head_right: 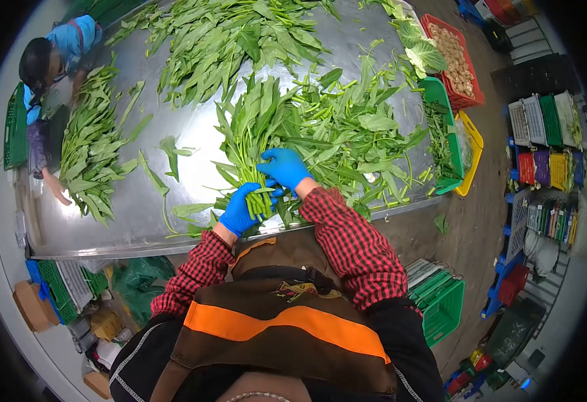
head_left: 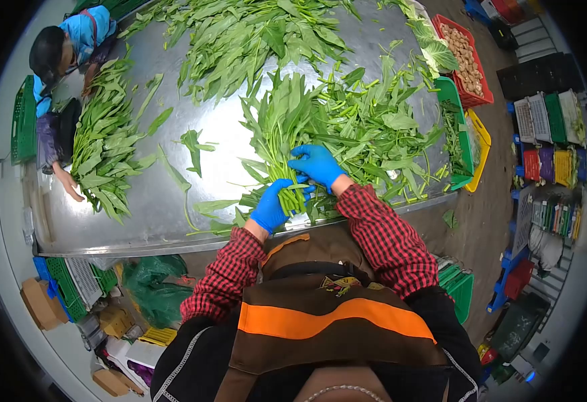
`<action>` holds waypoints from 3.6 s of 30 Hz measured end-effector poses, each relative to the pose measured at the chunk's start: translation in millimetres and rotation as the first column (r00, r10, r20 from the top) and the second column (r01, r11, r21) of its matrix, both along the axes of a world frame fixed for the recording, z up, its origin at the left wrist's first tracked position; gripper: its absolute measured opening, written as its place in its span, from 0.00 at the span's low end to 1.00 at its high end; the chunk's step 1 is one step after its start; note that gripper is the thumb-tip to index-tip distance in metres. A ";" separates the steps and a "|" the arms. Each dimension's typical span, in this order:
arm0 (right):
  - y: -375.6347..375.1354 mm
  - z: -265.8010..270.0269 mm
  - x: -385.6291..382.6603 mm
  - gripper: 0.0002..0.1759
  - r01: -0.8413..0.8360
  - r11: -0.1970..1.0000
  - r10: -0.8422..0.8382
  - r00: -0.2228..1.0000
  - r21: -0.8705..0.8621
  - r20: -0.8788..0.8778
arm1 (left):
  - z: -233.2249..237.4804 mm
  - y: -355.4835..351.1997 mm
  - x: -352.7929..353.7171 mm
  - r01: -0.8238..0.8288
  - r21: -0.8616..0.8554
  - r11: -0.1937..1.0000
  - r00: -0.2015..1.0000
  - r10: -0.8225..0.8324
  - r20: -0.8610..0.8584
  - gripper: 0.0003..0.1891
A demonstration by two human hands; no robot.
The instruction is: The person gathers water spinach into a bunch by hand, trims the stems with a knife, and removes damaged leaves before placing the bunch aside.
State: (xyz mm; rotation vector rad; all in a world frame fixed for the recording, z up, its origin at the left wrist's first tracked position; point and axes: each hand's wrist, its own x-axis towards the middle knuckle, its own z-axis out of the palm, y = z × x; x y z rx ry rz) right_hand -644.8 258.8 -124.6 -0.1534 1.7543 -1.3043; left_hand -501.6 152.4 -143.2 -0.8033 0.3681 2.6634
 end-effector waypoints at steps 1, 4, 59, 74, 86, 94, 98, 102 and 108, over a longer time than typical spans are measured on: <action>-2.7 -6.0 0.1 0.14 -0.101 0.991 0.104 0.994 0.089 -0.025 | -1.6 -1.7 1.3 0.038 -0.053 0.998 0.999 -0.038 0.008 0.27; 0.1 -13.1 5.0 0.12 -0.139 0.987 0.141 0.990 0.079 -0.020 | -15.2 -4.4 7.6 0.056 -0.048 0.997 0.998 -0.056 0.001 0.27; 43.8 63.8 -19.4 0.15 -0.196 0.980 0.142 0.810 -0.035 -0.569 | 22.0 -7.9 6.4 -0.064 0.171 0.983 0.998 0.068 -0.015 0.24; 72.8 34.4 10.1 0.27 -0.207 0.946 0.226 0.973 0.250 -0.049 | -1.9 12.8 3.4 0.095 -0.638 0.765 0.945 -0.269 -0.183 0.18; 99.5 42.7 -2.2 0.14 0.617 0.781 -0.601 0.785 -0.099 0.154 | 14.1 9.0 1.3 0.026 -0.297 0.954 0.989 -0.067 -0.129 0.21; 24.4 33.4 -8.1 0.14 -0.147 0.967 0.252 0.656 0.207 -0.712 | 16.5 12.2 3.0 0.172 -0.453 0.875 0.972 -0.225 -0.066 0.20; 2.4 34.4 -7.0 0.15 -0.304 0.823 0.567 0.451 0.479 -0.689 | 15.2 9.2 3.2 0.133 -0.615 0.777 0.968 -0.234 -0.086 0.20; -0.7 38.5 -9.9 0.15 -0.291 0.817 0.577 0.392 0.498 -0.717 | 15.2 2.1 4.6 0.183 -0.610 0.771 0.966 -0.256 -0.034 0.19; 25.3 19.4 -77.8 0.15 0.367 0.926 -0.311 0.608 -0.089 -0.730 | 23.1 -4.6 7.8 0.167 -0.531 0.831 0.958 -0.263 -0.111 0.18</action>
